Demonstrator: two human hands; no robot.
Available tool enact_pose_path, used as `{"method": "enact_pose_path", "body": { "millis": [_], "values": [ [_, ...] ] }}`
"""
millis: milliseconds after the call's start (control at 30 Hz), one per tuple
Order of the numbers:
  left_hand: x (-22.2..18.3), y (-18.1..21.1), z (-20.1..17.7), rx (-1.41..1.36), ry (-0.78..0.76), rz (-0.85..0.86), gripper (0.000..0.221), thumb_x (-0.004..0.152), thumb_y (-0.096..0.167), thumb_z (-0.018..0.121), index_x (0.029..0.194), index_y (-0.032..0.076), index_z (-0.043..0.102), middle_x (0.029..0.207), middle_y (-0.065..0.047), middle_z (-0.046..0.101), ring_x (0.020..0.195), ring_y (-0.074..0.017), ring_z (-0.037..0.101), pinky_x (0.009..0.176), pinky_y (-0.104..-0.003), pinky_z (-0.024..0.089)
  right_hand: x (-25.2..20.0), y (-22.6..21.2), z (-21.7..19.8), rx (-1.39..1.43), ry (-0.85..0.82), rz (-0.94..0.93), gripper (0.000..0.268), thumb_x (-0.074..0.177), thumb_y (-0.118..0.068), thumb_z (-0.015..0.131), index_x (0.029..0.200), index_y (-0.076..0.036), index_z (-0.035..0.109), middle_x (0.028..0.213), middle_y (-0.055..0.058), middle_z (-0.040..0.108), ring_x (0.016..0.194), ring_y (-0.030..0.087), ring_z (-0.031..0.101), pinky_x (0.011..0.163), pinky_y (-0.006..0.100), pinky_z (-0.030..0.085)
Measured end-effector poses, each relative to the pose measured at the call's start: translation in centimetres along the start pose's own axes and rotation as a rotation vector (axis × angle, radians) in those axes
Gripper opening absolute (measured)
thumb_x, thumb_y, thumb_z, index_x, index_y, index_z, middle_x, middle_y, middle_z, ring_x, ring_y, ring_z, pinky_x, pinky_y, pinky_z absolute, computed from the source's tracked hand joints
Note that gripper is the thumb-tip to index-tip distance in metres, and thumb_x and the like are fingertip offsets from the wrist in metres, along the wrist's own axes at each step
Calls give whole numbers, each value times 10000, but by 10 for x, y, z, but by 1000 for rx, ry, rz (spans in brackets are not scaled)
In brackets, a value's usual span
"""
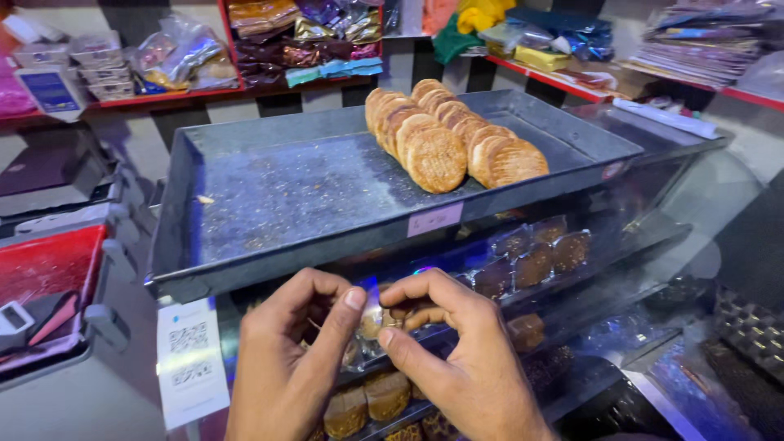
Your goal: The person organizes sesame-topped pastries by hand, picking them up from a pile on a metal tray and aligning them into rows.
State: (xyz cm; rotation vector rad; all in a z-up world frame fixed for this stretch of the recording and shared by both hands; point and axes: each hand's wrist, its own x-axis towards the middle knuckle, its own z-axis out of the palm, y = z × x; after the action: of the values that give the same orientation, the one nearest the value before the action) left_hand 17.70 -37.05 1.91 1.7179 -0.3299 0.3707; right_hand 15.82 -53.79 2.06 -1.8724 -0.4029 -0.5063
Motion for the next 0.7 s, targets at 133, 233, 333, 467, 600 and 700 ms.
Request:
{"method": "enact_pose_path", "body": {
  "millis": [133,233,333,467,600,700],
  "values": [
    [55,-5,26,67,-153,28,178,929,274,713,823,135,745,640,59,640,559,-40,525,516,-237,444,29,36,-19,-2,9,56,200,830,-146,758,1020,-88,743,952,4,781,840,81,711,785,236,628],
    [106,-8,42,159,-251,66,156,927,294,693,858,155,710,707,77,663,611,-53,572,599,-256,478,63,64,-30,-27,57,164,191,806,-65,769,994,-81,737,923,-9,746,816,71,681,751,218,604],
    [166,-35,61,185,-244,112,249,877,245,688,922,6,741,809,-211,742,745,-407,735,732,-498,546,107,97,-44,-29,126,221,250,769,-30,765,1015,12,769,941,188,789,861,197,718,764,323,613],
    [239,-75,86,297,-281,69,241,831,328,720,956,125,757,880,-100,763,920,-346,750,822,-458,548,175,148,-67,-290,182,200,267,757,-104,788,1022,-69,785,926,132,795,882,215,756,790,364,610],
    [276,-97,113,387,-287,-32,267,821,359,724,1010,170,739,975,-57,784,1126,-331,711,966,-477,528,233,179,-104,-635,175,282,261,732,-316,776,981,-241,790,896,-30,798,988,220,755,938,408,565],
    [298,-120,131,472,-303,-112,264,802,387,733,1005,219,720,1044,-25,788,1201,-299,678,1023,-465,517,267,207,-111,-709,174,329,341,737,-363,769,1057,-247,788,973,-44,797,1041,211,741,940,419,560]
  ]
}}
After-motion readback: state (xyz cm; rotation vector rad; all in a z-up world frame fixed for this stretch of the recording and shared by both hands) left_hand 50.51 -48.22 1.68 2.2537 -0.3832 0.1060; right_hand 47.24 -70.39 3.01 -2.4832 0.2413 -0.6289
